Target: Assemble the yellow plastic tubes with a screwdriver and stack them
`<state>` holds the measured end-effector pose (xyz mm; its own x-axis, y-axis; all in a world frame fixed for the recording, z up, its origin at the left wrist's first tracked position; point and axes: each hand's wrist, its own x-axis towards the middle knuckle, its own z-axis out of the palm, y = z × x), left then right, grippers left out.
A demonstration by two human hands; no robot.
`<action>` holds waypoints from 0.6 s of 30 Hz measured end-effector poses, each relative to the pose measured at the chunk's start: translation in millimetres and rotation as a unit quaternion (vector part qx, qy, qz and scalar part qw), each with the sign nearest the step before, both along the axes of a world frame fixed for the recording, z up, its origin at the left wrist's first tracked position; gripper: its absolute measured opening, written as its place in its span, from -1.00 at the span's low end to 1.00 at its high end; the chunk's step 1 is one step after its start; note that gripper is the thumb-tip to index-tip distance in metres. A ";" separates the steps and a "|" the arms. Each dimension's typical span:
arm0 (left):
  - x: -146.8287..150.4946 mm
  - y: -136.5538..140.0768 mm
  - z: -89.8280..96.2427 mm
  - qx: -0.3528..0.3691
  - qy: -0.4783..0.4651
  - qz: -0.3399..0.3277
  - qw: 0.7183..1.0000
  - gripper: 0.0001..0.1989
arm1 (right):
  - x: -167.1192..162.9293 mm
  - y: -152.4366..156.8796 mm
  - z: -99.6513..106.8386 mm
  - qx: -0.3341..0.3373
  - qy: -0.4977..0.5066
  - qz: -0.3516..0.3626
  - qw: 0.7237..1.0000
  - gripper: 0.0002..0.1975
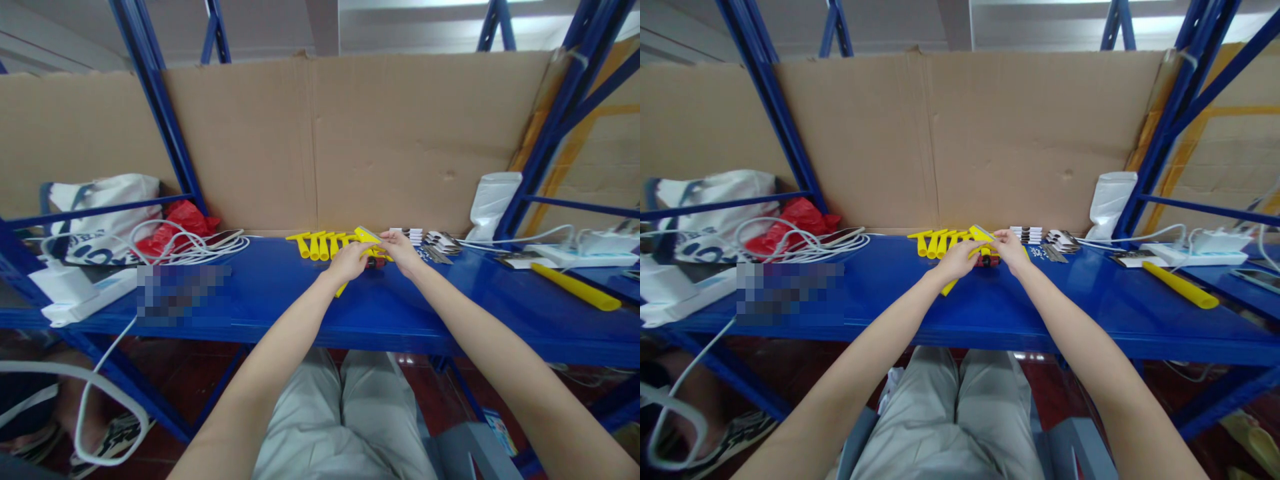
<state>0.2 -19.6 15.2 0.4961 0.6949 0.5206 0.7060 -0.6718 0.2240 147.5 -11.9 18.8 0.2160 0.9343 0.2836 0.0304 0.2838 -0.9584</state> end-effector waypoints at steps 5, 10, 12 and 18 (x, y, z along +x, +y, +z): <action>-1.1 -11.1 3.7 0.022 0.107 0.047 0.993 -0.49 | 0.1 0.5 0.3 0.011 -0.047 -0.034 0.998 -0.77; 1.5 -15.7 3.0 0.046 0.171 0.071 0.982 -0.39 | 2.5 3.0 -0.9 0.013 -0.062 -0.043 0.997 -0.79; 2.9 -16.5 2.1 0.054 0.171 0.072 0.981 -0.38 | 3.5 3.5 -1.0 0.015 -0.064 -0.048 0.997 -0.80; 6.1 -17.8 -0.7 0.049 0.150 0.067 0.985 -0.38 | 6.2 4.3 -2.0 0.019 -0.074 -0.060 0.995 -0.84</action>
<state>6.3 -37.4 14.6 0.5448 0.7186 0.4322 0.8145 -0.5761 -0.0690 153.8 -7.6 16.9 0.2788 0.8926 0.3543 0.2060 0.3048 -0.9299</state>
